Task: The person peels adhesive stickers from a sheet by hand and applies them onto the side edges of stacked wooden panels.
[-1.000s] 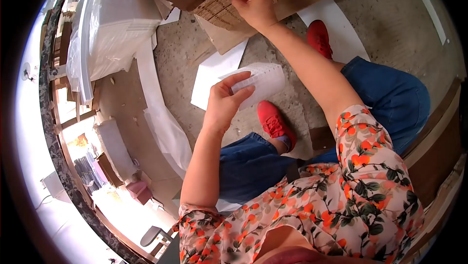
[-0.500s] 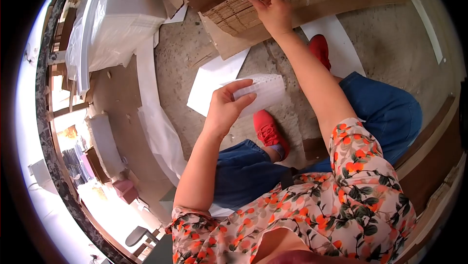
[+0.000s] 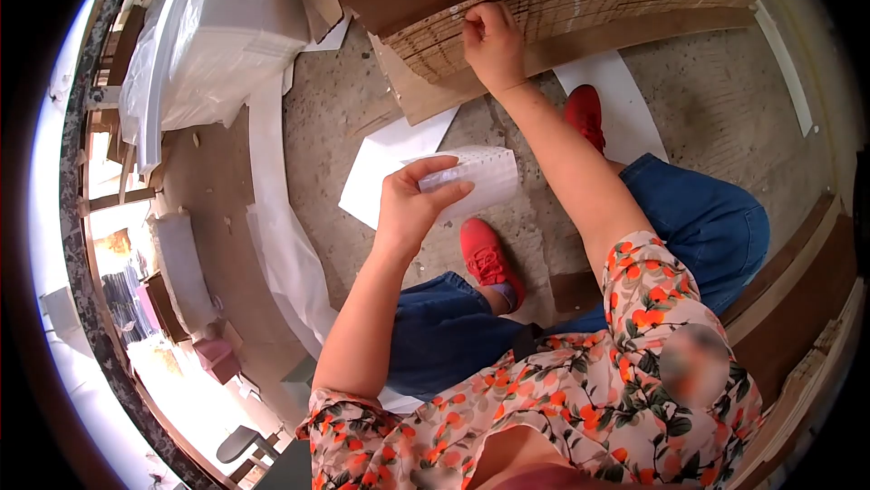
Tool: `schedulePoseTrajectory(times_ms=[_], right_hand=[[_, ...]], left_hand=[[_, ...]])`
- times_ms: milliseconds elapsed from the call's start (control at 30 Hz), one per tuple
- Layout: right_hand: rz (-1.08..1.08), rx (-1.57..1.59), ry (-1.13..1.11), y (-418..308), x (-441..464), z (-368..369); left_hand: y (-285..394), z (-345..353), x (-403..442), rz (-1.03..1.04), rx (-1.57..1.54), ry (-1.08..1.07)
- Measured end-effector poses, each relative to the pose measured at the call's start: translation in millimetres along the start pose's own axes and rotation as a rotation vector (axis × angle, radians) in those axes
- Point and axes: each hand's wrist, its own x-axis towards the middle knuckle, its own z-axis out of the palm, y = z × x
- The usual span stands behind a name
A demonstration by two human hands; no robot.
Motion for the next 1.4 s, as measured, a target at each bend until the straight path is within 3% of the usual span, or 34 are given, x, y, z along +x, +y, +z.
schedulePoseTrajectory(times_ms=[33,133,167,233,333,367,433,633,833,1133,1233,1300,1333,1400], right_hand=[[-0.075,-0.068,0.002,4.4,1.5,-1.5],[0.075,-0.159,-0.029,20.0,2.8,-20.7],[0.284,-0.08,-0.156,12.6,6.3,-31.6],[0.436,0.222,-0.505,-14.9,10.7,-58.6],[0.394,0.462,-1.078,-60.8,6.8,-103.8],[0.263,0.427,-1.131,-68.7,3.3,-114.1],[0.209,0.384,-1.2,-81.3,2.2,-125.0],[0.025,0.306,-1.163,-78.6,-6.8,-121.0],[-0.007,0.262,-1.13,-82.5,-11.9,-119.0],[-0.259,0.269,-0.925,-79.9,-31.9,-113.5],[0.372,0.524,-0.991,-72.3,-18.8,-106.4],[0.801,0.624,-0.807,-43.9,-10.7,-80.3],[0.844,0.76,-0.7,-20.9,-9.7,-64.6],[0.802,0.713,-0.574,-0.3,-7.6,-41.5]], left_hand=[[0.6,-0.2,1.0,0.012,-0.002,0.009],[-1.6,-3.8,6.5,0.033,-0.015,0.108],[-2.6,-5.6,8.7,0.012,-0.043,0.123],[-3.5,-8.1,9.4,0.072,-0.056,0.149],[-9.5,-11.4,13.7,0.123,-0.031,0.18],[-9.8,-11.0,12.2,0.106,-0.032,0.174],[-5.0,-9.3,11.0,0.085,-0.03,0.162],[-1.4,-7.5,8.5,0.084,0.033,0.158],[-4.0,-10.0,8.9,0.072,0.014,0.146],[-5.4,-20.2,11.0,-0.034,-0.071,0.149],[-8.0,-22.2,12.8,-0.032,-0.072,0.152],[-9.7,-21.7,11.5,-0.032,-0.07,0.149],[-8.2,-20.0,10.7,-0.036,-0.066,0.145],[-5.3,-18.0,11.4,-0.032,-0.059,0.145]])
